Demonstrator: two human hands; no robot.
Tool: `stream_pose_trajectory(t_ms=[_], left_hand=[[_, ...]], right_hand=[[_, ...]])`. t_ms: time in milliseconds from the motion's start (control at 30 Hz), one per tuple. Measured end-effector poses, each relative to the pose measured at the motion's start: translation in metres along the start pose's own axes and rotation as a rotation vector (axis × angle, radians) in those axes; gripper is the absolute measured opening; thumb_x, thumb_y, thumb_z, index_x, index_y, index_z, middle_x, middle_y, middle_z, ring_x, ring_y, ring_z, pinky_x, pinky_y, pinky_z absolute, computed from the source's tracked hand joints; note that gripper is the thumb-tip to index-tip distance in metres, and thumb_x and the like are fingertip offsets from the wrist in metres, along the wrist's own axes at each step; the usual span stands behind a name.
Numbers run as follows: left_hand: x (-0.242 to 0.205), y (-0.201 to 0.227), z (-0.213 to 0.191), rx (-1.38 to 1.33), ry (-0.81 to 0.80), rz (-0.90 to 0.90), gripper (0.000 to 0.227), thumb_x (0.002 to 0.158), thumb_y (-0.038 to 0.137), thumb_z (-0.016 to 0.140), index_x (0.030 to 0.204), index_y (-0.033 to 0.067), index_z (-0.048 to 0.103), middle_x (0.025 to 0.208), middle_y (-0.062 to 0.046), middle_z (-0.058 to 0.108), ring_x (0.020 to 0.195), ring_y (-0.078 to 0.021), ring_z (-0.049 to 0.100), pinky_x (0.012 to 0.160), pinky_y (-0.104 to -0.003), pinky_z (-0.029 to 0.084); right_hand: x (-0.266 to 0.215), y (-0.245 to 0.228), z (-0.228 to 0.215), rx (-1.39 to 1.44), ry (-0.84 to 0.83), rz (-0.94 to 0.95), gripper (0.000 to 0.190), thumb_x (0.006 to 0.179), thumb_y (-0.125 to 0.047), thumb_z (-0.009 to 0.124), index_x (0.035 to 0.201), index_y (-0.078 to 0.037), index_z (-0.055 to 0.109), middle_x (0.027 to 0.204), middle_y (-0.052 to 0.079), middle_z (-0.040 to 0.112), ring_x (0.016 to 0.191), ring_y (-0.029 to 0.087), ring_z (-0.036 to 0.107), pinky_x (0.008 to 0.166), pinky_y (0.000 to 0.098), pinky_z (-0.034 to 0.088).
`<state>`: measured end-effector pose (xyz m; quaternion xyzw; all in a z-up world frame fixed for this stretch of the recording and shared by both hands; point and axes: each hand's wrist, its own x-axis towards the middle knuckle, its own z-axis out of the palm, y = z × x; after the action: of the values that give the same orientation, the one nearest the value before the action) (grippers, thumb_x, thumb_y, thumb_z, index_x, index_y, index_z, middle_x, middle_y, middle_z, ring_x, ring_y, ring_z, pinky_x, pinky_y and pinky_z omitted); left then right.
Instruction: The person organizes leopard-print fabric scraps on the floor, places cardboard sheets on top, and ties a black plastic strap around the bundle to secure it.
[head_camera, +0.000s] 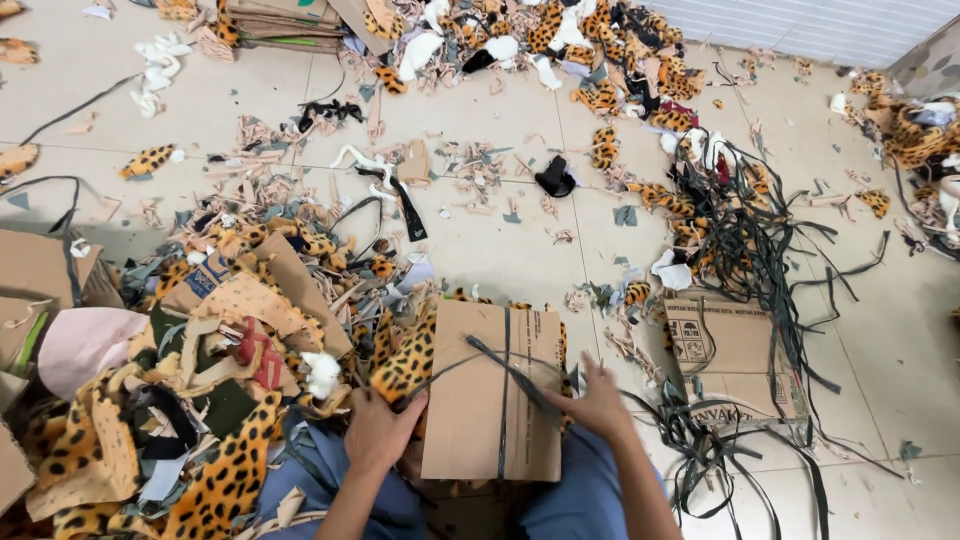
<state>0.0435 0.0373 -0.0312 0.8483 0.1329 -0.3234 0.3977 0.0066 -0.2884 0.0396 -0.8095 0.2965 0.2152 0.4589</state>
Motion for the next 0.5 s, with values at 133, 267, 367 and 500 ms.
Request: stream_pose_trajectory(t_ms=[133,267,367,500], left_hand=[[-0.022,0.021,-0.058,0.103,-0.009,0.072,0.094,0.08,0.068,0.068,0.15,0.0112,0.042,0.143,-0.022,0.053,0.126,-0.0418,0.06,0.101,-0.05,0.05],[-0.065,0.062,-0.121,0.207,-0.289,0.226,0.098,0.071,0.056,0.084,0.149,0.0071,0.051,0.126,-0.028,0.061,0.123,-0.0485,0.06,0.101,-0.053,0.048],[-0.072,0.113,-0.12,0.022,-0.34,0.355,0.044,0.091,0.029,0.065,0.127,0.0058,0.074,0.107,-0.024,0.074,0.112,-0.0439,0.066,0.099,-0.047,0.048],[0.003,0.14,-0.052,0.167,-0.4,0.468,0.048,0.083,0.038,0.065,0.124,0.0149,0.074,0.121,-0.017,0.073,0.126,-0.0407,0.06,0.103,-0.049,0.047]], right_hand=[[-0.022,-0.023,-0.06,-0.025,-0.039,-0.053,0.098,0.067,-0.043,0.093,0.148,-0.005,0.053,0.138,0.033,0.051,0.124,0.05,0.059,0.104,0.0562,0.048],[0.018,0.045,-0.131,0.371,-0.256,-0.365,0.04,0.092,-0.026,0.064,0.114,0.003,0.08,0.074,0.018,0.073,0.067,0.013,0.052,0.06,0.0249,0.034],[0.025,0.015,-0.132,0.268,-0.28,-0.369,0.026,0.09,-0.005,0.067,0.103,0.012,0.08,0.063,0.017,0.06,0.064,0.018,0.044,0.06,0.0297,0.033],[0.04,-0.018,-0.088,0.157,-0.167,-0.189,0.023,0.086,-0.009,0.078,0.096,0.011,0.081,0.073,0.017,0.059,0.067,0.019,0.045,0.057,0.0265,0.036]])
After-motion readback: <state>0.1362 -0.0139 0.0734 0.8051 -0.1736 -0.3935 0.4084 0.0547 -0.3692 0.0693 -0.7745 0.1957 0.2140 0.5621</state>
